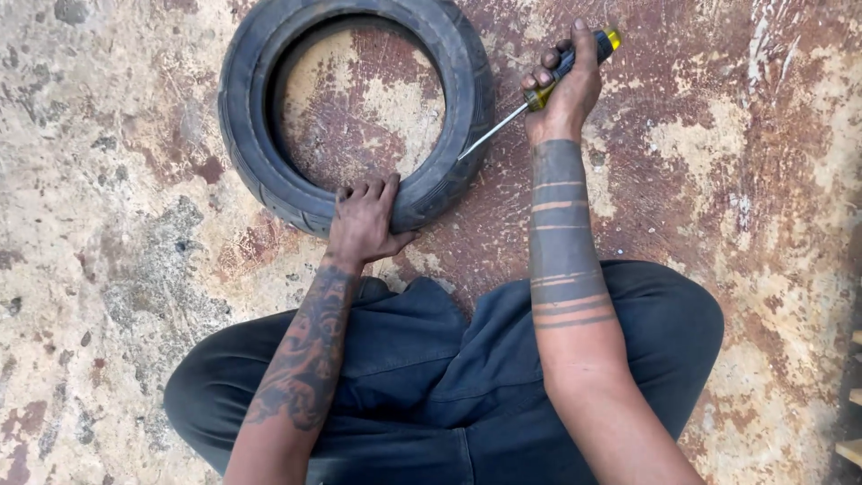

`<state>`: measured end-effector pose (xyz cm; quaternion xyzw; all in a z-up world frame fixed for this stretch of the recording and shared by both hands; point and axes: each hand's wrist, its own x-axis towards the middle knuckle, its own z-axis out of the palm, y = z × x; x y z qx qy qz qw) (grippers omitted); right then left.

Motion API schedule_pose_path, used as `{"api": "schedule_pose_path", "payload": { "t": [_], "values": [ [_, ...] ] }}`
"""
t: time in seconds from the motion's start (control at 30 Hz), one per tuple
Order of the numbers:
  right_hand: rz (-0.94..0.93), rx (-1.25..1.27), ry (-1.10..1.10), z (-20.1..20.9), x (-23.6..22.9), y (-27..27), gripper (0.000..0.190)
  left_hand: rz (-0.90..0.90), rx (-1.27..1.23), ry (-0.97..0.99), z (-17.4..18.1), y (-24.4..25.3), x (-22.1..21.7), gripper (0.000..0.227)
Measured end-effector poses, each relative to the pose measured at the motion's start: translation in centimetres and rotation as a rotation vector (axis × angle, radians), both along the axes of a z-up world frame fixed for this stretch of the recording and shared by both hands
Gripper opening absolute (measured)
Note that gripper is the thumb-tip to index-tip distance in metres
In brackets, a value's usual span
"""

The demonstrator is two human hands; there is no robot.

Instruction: The person sits on a concrete floor with a motorcycle tire and uses a flathead screwdriver to pry along the tire bead, working the tool under the bead edge section by section. They rotate the tire between prying attempts and at one point hold and turn the screwdriver with both hands before resuming prying.

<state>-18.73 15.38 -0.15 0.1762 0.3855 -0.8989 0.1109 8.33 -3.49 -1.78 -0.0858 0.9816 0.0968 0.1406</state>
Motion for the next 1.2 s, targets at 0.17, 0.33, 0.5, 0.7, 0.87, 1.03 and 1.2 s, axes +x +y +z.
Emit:
{"api": "schedule_pose_path", "payload": {
  "t": [0.17,0.33,0.5,0.7,0.87,1.03,1.2],
  "values": [
    [-0.019,0.226,0.134,0.3,-0.5,0.2,0.022,0.107,-0.008,0.237,-0.7,2.0,-5.5,0.105],
    [-0.119,0.222,0.25,-0.7,-0.5,0.1,0.023,0.174,0.129,0.163,0.8,1.9,-7.8,0.096],
    [-0.133,0.205,0.343,-2.4,-0.6,-0.5,0.028,0.272,0.221,0.15,0.7,1.1,-8.4,0.084],
    [-0.114,0.15,0.328,-1.7,-0.8,0.0,0.027,0.352,0.521,-0.062,1.6,-0.3,-8.8,0.065],
    [-0.058,0.28,0.404,-0.8,-0.8,0.2,0.032,0.371,0.511,-0.127,3.1,0.0,-9.2,0.067],
    [-0.133,0.262,0.403,-1.0,-0.4,-0.2,0.035,0.362,0.464,-0.094,3.7,0.2,-9.0,0.065],
    [-0.178,0.235,0.425,-0.7,-0.4,-0.5,0.035,0.365,0.453,-0.104,3.4,0.3,-9.2,0.07]
  ]
}}
